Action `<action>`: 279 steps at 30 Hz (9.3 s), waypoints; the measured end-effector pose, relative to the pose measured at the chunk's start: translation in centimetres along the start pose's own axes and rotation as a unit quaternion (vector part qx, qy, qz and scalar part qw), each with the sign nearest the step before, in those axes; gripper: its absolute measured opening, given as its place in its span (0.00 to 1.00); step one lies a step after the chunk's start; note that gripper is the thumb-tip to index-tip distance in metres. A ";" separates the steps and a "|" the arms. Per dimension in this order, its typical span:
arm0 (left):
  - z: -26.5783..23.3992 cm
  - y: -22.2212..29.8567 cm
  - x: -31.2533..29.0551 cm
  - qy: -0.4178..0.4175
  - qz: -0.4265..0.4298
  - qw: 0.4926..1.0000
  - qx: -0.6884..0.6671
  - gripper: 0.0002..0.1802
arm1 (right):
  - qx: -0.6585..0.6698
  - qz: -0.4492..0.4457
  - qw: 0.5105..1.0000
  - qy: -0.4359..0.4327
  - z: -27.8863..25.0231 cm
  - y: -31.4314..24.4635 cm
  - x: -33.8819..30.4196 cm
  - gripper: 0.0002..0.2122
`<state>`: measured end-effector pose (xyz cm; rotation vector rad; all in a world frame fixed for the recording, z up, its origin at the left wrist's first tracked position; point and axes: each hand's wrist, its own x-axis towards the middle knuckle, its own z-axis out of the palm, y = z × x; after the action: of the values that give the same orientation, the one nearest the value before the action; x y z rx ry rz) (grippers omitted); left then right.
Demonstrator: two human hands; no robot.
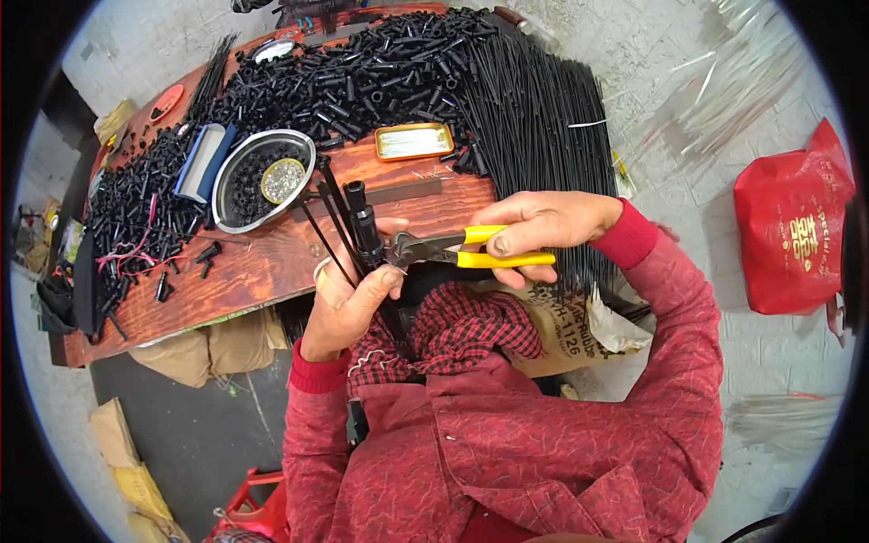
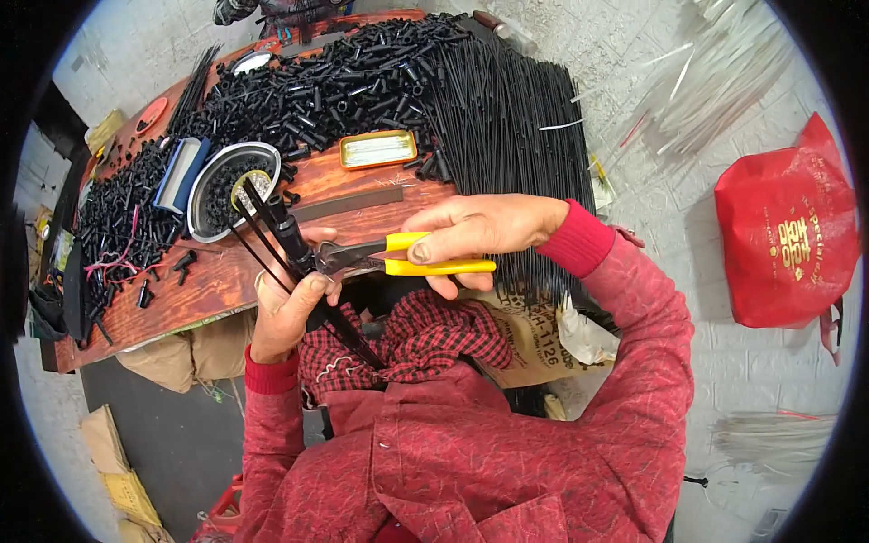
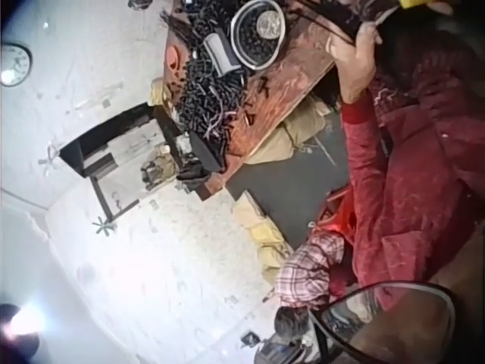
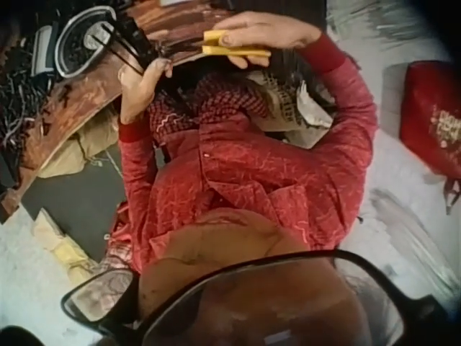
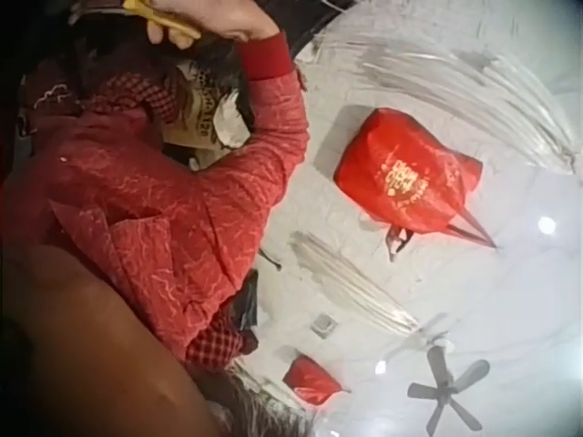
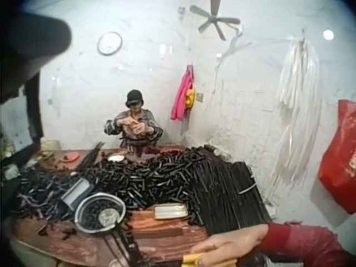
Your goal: Assembling electrical cable harnesses by organizing wires and attaching components using handheld tools.
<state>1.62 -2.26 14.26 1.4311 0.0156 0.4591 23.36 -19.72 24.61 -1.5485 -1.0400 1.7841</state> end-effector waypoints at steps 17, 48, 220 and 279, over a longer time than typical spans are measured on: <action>0.0 -0.6 -0.3 0.035 -0.005 0.995 -0.090 0.21 | -0.111 -0.062 0.991 -0.037 0.3 -1.8 0.8 0.16; 0.2 -0.7 -0.6 0.093 0.030 0.993 -0.060 0.20 | -0.141 -0.013 0.990 -0.010 1.4 -2.9 1.1 0.14; -1.2 0.0 -0.4 0.081 0.028 0.989 0.123 0.14 | -0.618 -0.295 0.694 0.223 0.5 -0.6 4.4 0.18; -1.4 -0.3 0.6 0.007 -0.010 0.997 -0.077 0.29 | -0.235 -0.201 0.948 0.073 1.4 2.2 4.0 0.11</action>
<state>1.83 -0.76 13.92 1.2760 0.0058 0.4430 21.44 -17.95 20.61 -1.5531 -1.6522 1.1780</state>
